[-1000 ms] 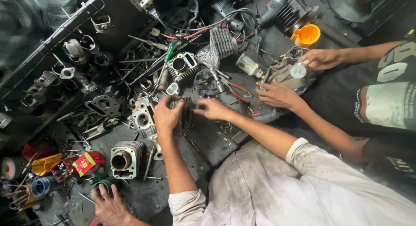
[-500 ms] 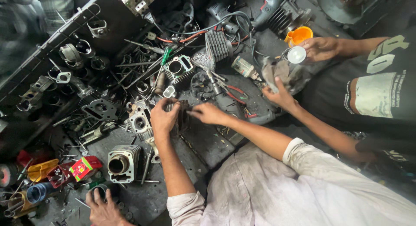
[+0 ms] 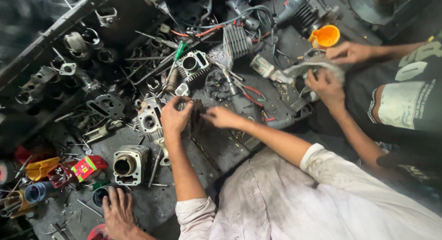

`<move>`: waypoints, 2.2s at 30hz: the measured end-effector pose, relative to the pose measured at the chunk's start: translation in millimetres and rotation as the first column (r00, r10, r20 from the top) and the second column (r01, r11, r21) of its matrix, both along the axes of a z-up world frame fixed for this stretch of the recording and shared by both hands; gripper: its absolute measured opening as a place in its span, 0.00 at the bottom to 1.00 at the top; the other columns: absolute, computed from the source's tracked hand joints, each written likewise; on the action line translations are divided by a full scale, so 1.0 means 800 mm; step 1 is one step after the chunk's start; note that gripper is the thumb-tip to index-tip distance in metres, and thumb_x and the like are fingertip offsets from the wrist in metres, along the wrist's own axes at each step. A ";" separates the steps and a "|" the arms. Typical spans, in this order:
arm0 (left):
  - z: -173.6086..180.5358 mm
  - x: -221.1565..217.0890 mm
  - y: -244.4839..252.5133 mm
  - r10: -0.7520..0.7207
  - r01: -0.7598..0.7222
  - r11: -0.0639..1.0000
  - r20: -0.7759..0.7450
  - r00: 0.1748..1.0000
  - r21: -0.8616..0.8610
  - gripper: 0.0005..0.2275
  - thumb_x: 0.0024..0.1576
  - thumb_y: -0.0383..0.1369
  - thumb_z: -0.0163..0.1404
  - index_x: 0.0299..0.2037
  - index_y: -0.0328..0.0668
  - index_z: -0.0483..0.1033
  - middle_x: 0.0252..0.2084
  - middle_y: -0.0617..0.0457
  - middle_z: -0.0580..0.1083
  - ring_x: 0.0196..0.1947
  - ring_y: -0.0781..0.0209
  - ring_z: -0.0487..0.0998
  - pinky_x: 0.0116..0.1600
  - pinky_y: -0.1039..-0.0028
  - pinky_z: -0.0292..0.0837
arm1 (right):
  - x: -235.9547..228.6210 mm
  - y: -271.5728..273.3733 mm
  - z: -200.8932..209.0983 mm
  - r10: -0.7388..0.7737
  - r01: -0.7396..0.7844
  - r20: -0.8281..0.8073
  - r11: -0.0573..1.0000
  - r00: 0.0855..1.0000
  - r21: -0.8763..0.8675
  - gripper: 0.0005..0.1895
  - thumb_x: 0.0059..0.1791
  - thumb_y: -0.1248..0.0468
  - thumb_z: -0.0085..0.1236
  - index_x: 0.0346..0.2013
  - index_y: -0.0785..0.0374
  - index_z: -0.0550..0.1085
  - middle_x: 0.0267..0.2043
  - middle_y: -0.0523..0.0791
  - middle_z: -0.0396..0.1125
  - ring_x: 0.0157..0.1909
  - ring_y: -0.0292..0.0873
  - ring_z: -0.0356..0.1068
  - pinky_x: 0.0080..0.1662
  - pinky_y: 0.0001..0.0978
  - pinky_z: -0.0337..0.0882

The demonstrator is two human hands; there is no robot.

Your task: The person uses a hammer to tap a gasket into place on a cylinder head, then uses pliers to adjust the fit. They continue to hammer and adjust the gasket on the engine part while another person works nearby.

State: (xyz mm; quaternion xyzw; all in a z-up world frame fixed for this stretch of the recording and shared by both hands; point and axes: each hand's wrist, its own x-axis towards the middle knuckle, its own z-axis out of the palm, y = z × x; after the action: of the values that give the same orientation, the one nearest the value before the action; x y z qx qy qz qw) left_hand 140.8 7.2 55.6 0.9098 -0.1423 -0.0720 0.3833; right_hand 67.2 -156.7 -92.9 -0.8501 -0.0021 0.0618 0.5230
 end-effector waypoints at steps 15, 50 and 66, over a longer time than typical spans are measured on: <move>-0.017 0.008 0.006 -0.042 0.044 0.999 0.068 0.997 -0.030 0.15 0.47 0.47 0.59 0.37 0.49 0.83 0.41 0.49 0.82 0.45 0.49 0.83 0.51 0.63 0.76 | 0.002 -0.010 -0.015 0.062 -0.067 -0.070 0.996 0.996 -0.064 0.16 0.55 0.55 0.53 0.45 0.64 0.79 0.33 0.53 0.72 0.36 0.55 0.72 0.39 0.47 0.69; -0.154 -0.209 0.027 0.609 -0.682 0.507 -0.341 0.716 -0.527 0.23 0.63 0.43 0.51 0.64 0.39 0.70 0.62 0.46 0.72 0.60 0.55 0.71 0.65 0.67 0.64 | -0.030 -0.054 0.049 -0.158 0.028 0.237 0.881 0.959 0.473 0.29 0.50 0.73 0.59 0.66 0.66 0.63 0.65 0.48 0.62 0.68 0.40 0.61 0.65 0.33 0.62; -0.065 -0.176 0.025 0.354 -0.369 0.929 0.214 0.911 0.036 0.35 0.41 0.40 0.66 0.63 0.49 0.69 0.69 0.40 0.61 0.68 0.38 0.61 0.67 0.54 0.60 | -0.039 -0.225 -0.013 -0.042 0.087 0.080 0.683 0.996 -0.725 0.18 0.49 0.59 0.59 0.46 0.71 0.70 0.40 0.62 0.70 0.44 0.66 0.71 0.48 0.54 0.71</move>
State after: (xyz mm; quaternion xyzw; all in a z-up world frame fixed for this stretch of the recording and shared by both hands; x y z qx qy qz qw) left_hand 0.2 27.5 3.2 0.9366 -0.0071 0.0883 0.3389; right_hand 35.8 -336.4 -103.2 -0.9887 0.0375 0.0152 0.1446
